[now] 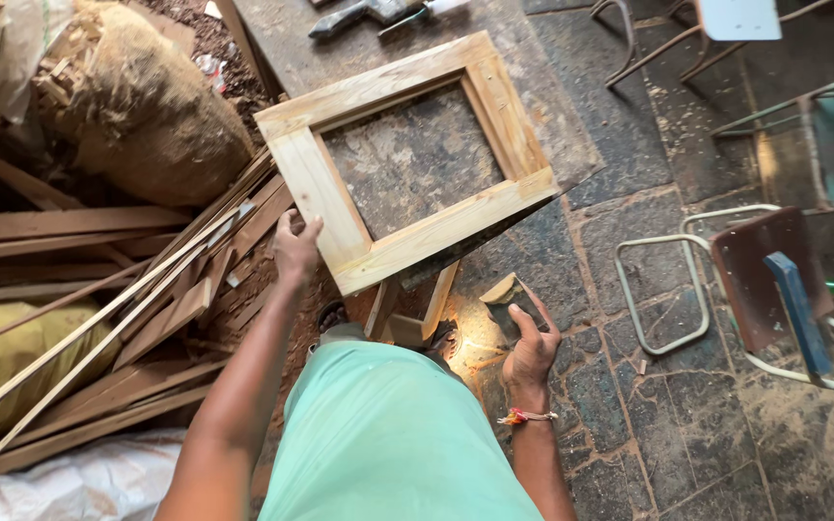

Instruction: The person sands the edges and corners of a rectangular wooden frame using a sanding block. They rotate the frame on a workbench to access different sides and smooth the wood surface.

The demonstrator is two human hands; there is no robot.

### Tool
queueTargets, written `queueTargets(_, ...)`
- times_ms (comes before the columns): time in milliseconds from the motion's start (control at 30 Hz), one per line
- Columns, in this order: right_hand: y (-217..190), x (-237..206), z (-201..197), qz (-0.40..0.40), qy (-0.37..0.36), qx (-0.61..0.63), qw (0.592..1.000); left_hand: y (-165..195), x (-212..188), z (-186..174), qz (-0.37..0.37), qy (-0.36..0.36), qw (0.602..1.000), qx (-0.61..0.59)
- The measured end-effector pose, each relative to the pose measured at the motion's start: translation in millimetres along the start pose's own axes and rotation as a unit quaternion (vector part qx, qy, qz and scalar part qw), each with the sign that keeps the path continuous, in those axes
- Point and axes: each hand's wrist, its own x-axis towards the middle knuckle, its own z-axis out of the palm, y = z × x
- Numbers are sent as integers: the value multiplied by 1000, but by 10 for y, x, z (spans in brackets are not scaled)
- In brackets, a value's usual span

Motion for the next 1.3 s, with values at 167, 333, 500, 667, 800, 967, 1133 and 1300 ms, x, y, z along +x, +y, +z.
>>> queueTargets(167,15,40,-59,-24,15,-2,1000,60,307,92,-52,7,997,-59)
queueTargets(333,-8,131,-147,-8,58,1,998,-24,350,158,-31,36,999,-6)
queueTargets(500,-10,388,-143,-6,39,2,999,45,251,130,-43,43,998,29)
queueTargets(667,-5,960,-100,18,-53,-3,998,376,137,225,32,80,995,-59)
queueTargets(800,-89,1613,-177,36,-121,5,992,687,110,447,-13,107,994,-35)
queueTargets(967,-397,2455,-450,51,-204,-10,978,642,-93,972,-62,140,988,23)
queueTargets(1133,-685,3154,-663,79,-243,-41,966,451,-369,1540,-7,205,969,138)
queueTargets(1300,-652,3466,-546,158,-219,43,962,768,-632,2119,-117,63,968,213)
